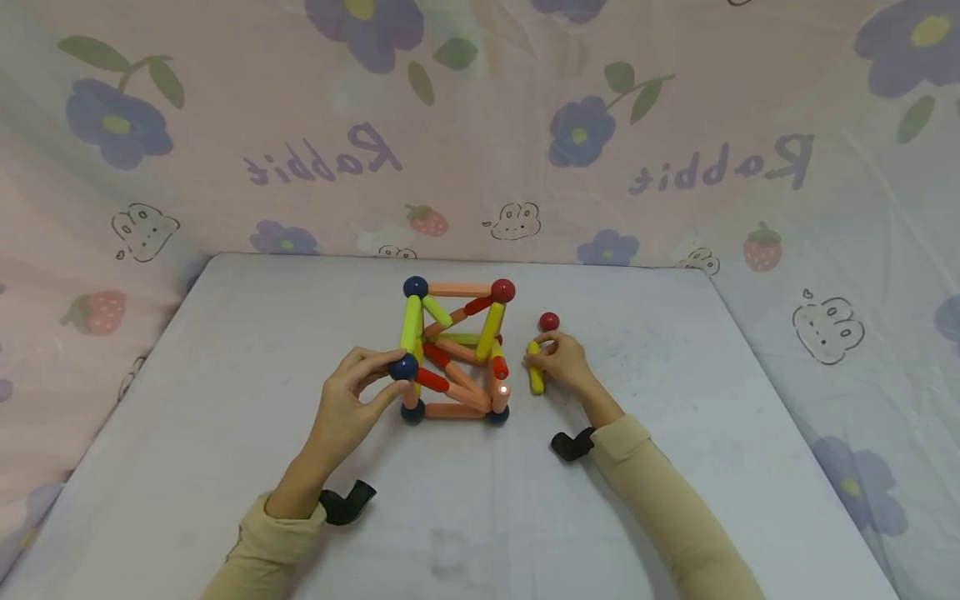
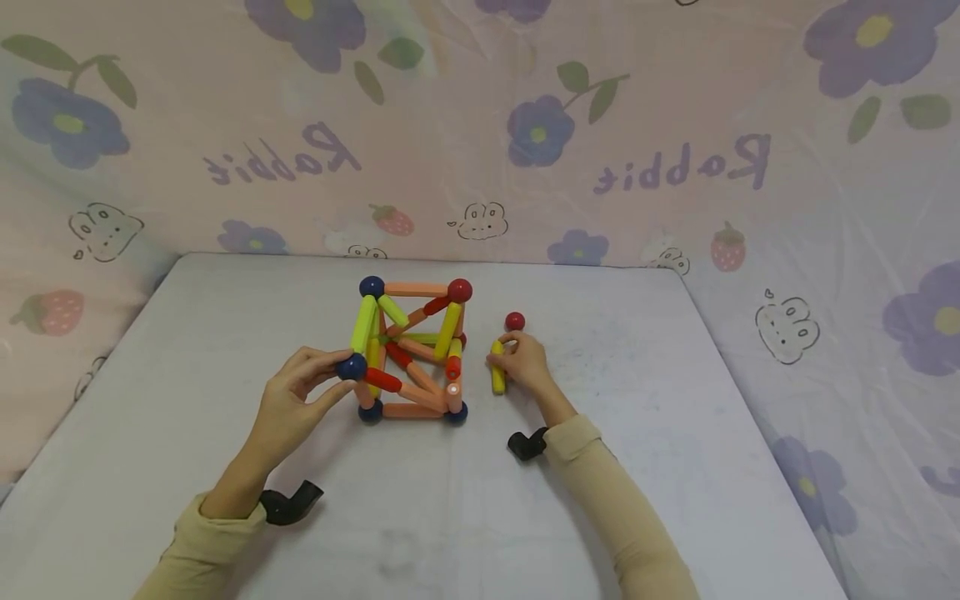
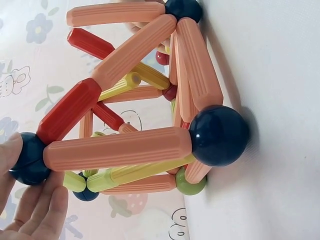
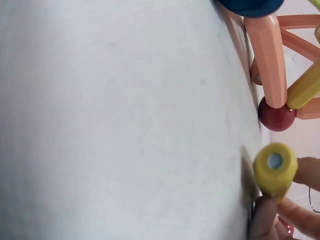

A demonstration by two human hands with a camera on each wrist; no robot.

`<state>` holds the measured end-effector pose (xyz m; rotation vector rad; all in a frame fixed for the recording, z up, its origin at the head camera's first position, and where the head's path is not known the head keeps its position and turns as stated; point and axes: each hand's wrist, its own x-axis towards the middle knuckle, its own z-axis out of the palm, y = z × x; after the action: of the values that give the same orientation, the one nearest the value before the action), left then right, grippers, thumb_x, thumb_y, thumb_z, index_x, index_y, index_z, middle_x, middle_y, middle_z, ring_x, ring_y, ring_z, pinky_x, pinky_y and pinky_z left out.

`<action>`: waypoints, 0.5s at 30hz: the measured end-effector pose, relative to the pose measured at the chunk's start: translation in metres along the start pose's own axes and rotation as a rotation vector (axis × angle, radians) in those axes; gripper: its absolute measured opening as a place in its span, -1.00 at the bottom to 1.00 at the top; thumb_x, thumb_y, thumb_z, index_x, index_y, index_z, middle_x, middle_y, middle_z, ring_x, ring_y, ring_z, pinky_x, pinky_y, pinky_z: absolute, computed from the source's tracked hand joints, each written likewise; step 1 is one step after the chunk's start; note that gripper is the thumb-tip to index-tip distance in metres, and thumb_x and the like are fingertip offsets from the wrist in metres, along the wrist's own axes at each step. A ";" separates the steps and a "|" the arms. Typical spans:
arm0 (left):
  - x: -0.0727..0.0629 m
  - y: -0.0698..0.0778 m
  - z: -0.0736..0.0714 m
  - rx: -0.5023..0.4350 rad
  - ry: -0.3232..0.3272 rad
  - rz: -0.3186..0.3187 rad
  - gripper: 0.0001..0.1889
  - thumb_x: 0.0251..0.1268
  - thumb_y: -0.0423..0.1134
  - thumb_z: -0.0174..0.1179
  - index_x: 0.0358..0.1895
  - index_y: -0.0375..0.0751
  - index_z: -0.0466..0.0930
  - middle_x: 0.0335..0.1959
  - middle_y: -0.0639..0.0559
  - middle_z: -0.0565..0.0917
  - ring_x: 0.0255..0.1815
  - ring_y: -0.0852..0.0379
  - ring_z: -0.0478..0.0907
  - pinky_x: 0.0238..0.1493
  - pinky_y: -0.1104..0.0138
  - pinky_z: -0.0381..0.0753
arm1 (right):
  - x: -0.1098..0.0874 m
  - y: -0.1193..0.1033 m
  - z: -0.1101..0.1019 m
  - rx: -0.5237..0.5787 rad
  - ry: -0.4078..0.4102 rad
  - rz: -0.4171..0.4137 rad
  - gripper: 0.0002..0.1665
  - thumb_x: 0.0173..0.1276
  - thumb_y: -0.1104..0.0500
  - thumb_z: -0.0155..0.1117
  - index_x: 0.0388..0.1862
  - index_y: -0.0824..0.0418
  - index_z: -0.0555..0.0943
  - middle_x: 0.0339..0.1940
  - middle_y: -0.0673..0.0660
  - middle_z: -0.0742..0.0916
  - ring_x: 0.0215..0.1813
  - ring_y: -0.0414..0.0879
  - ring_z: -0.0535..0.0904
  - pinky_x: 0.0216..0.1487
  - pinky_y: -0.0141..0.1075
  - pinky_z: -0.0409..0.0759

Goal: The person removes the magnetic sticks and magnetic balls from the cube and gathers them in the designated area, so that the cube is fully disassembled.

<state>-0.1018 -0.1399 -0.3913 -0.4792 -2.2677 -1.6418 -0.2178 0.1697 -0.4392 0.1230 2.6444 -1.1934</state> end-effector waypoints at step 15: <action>0.000 0.001 0.000 0.017 0.003 -0.001 -0.53 -0.01 -0.62 0.32 0.07 -0.42 0.59 -0.17 -0.21 0.51 -0.02 0.59 0.48 0.12 0.72 0.47 | -0.005 -0.005 -0.001 -0.052 0.013 -0.001 -0.48 0.25 0.12 0.38 0.11 0.33 0.48 -0.45 0.10 0.53 -0.57 -0.19 0.43 -0.51 -0.52 0.45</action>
<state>-0.1016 -0.1397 -0.3898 -0.4714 -2.2779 -1.6216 -0.2135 0.1676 -0.4337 0.1206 2.6846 -1.1271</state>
